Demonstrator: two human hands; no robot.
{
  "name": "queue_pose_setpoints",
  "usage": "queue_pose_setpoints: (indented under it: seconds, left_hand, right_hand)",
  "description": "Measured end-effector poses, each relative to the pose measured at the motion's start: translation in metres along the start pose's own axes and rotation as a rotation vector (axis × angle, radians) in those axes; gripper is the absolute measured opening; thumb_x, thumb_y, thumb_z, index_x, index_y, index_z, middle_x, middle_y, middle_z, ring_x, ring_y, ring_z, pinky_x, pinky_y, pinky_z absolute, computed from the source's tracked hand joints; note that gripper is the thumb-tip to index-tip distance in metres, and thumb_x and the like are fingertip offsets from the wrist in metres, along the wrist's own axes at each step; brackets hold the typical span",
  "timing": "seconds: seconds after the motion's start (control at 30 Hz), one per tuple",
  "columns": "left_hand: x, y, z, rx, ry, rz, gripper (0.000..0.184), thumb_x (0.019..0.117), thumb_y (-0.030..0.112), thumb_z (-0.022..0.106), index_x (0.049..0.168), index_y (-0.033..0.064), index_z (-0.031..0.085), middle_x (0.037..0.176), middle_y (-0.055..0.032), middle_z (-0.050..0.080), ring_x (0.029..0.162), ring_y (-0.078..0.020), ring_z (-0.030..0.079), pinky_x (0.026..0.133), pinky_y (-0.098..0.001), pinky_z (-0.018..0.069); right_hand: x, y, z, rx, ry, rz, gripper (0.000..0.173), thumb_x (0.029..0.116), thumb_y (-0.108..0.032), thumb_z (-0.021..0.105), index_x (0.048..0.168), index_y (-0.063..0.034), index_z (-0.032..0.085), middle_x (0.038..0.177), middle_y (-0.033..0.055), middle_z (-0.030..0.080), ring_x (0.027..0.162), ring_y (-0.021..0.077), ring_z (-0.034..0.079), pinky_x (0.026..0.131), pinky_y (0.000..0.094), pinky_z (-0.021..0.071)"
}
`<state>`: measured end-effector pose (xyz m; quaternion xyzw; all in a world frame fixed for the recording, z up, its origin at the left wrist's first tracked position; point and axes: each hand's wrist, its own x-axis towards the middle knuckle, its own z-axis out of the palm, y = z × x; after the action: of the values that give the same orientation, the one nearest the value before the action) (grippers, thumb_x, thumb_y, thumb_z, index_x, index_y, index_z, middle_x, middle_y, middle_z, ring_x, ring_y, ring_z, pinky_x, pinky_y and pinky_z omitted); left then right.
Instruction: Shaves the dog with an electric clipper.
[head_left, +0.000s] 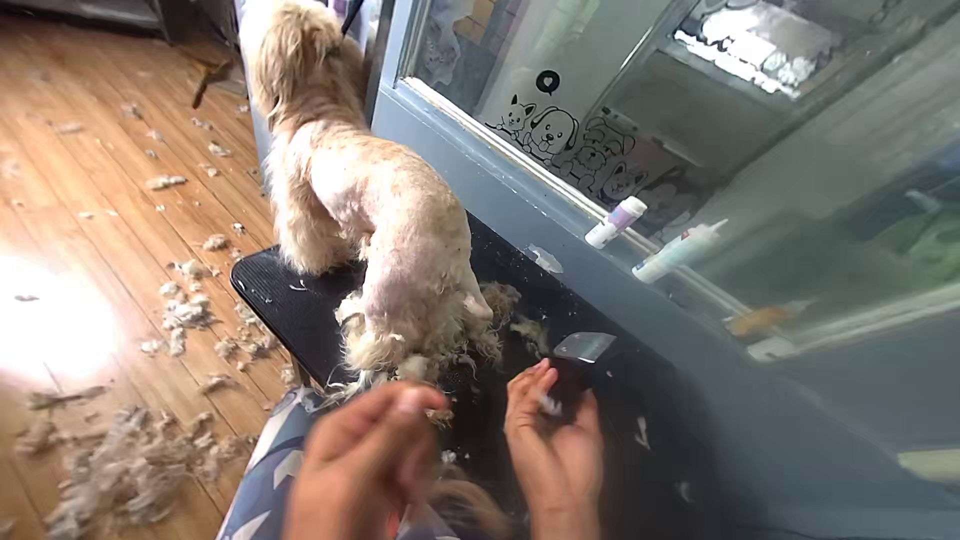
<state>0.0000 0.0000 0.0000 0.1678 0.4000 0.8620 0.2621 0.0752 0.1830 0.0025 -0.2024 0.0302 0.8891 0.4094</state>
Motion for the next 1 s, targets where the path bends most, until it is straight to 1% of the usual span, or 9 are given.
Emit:
queue_pose_setpoints:
  seconds: [0.07,0.13,0.2,0.33,0.47,0.63,0.73,0.83,1.0]
  left_hand:
    - [0.005,0.023,-0.068,0.690,0.128,0.120,0.028,0.1070,0.019,0.048,0.109,0.0068,0.073,0.064,-0.0036,0.061,0.051,-0.0140,0.059,0.048,-0.0292,0.0538]
    - [0.004,0.056,-0.114,1.568,0.338,-0.072,0.051,0.1029,0.052,0.052,0.130,0.0129,0.070,0.110,-0.0205,0.071,0.097,-0.0361,0.070,0.078,-0.0561,0.0580]
    - [0.006,0.083,-0.138,1.873,0.480,-0.251,0.088,0.0937,0.070,0.056,0.148,0.0007,0.052,0.156,-0.0422,0.028,0.145,-0.0641,0.024,0.107,-0.0865,0.0196]
    - [0.041,0.106,-0.089,1.912,0.221,0.481,0.042,0.1022,0.037,0.059,0.088,0.0000,0.073,0.134,-0.0289,0.061,0.133,-0.0518,0.050,0.110,-0.0696,0.0366]
    - [0.126,0.085,-0.016,1.900,-0.520,0.807,0.034,0.0976,0.027,0.053,0.126,0.0190,0.071,0.130,-0.0054,0.066,0.126,-0.0286,0.061,0.113,-0.0688,0.0360]
    - [0.194,0.068,0.082,2.235,-1.206,0.457,0.061,0.0814,0.025,0.082,0.139,0.0240,0.064,0.143,-0.0022,0.061,0.146,-0.0325,0.042,0.118,-0.0793,0.0071]
    - [0.201,0.041,0.116,2.487,-1.520,0.203,0.044,0.0788,0.018,0.083,0.121,0.0186,0.074,0.118,-0.0033,0.072,0.136,-0.0336,0.052,0.118,-0.0796,0.0016]
    - [0.198,0.035,0.135,2.552,-1.688,0.085,0.011,0.0835,0.011,0.079,0.094,0.0105,0.076,0.093,-0.0062,0.073,0.105,-0.0299,0.067,0.121,-0.0720,0.0108]
    - [0.239,0.066,0.118,2.099,-1.662,0.363,0.009,0.0958,0.029,0.069,0.094,0.0253,0.077,0.092,0.0083,0.071,0.100,-0.0134,0.065,0.102,-0.0454,0.0465]
  right_hand:
    - [0.005,-0.013,0.005,-0.048,0.018,-0.049,0.048,0.1022,-0.054,0.047,0.117,-0.0084,0.057,0.103,0.0088,0.072,0.090,0.0166,0.075,0.073,0.0271,0.0635]
    - [0.009,-0.023,0.010,-0.119,0.071,-0.170,0.042,0.1027,-0.050,0.050,0.119,-0.0110,0.054,0.105,0.0097,0.070,0.090,0.0183,0.075,0.075,0.0305,0.0640]
    - [0.014,-0.031,0.010,-0.185,0.089,-0.279,0.038,0.1037,-0.045,0.053,0.124,-0.0131,0.051,0.110,0.0100,0.066,0.095,0.0202,0.073,0.080,0.0351,0.0637]
    - [0.022,-0.040,0.007,-0.287,0.082,-0.398,0.032,0.1053,-0.036,0.054,0.125,-0.0112,0.053,0.106,0.0099,0.068,0.094,0.0213,0.073,0.084,0.0403,0.0635]
    - [0.021,-0.047,0.009,-0.361,0.076,-0.399,0.028,0.1067,-0.035,0.051,0.119,-0.0110,0.056,0.099,0.0083,0.070,0.088,0.0210,0.074,0.080,0.0402,0.0644]
    - [0.017,-0.066,0.003,-0.382,-0.005,-0.391,0.026,0.1074,-0.031,0.051,0.114,-0.0080,0.061,0.097,0.0115,0.073,0.087,0.0244,0.075,0.079,0.0438,0.0649]
    - [0.017,-0.075,-0.004,-0.378,-0.030,-0.392,0.026,0.1064,-0.029,0.052,0.111,-0.0072,0.064,0.096,0.0124,0.074,0.086,0.0253,0.076,0.079,0.0451,0.0651]
    - [0.018,-0.083,-0.009,-0.407,-0.026,-0.395,0.025,0.1065,-0.027,0.052,0.113,-0.0060,0.063,0.098,0.0137,0.074,0.086,0.0260,0.076,0.078,0.0460,0.0653]
    - [0.027,-0.082,-0.003,-0.431,-0.052,-0.416,0.027,0.1041,-0.024,0.057,0.123,-0.0044,0.060,0.107,0.0191,0.071,0.091,0.0319,0.075,0.081,0.0547,0.0634]
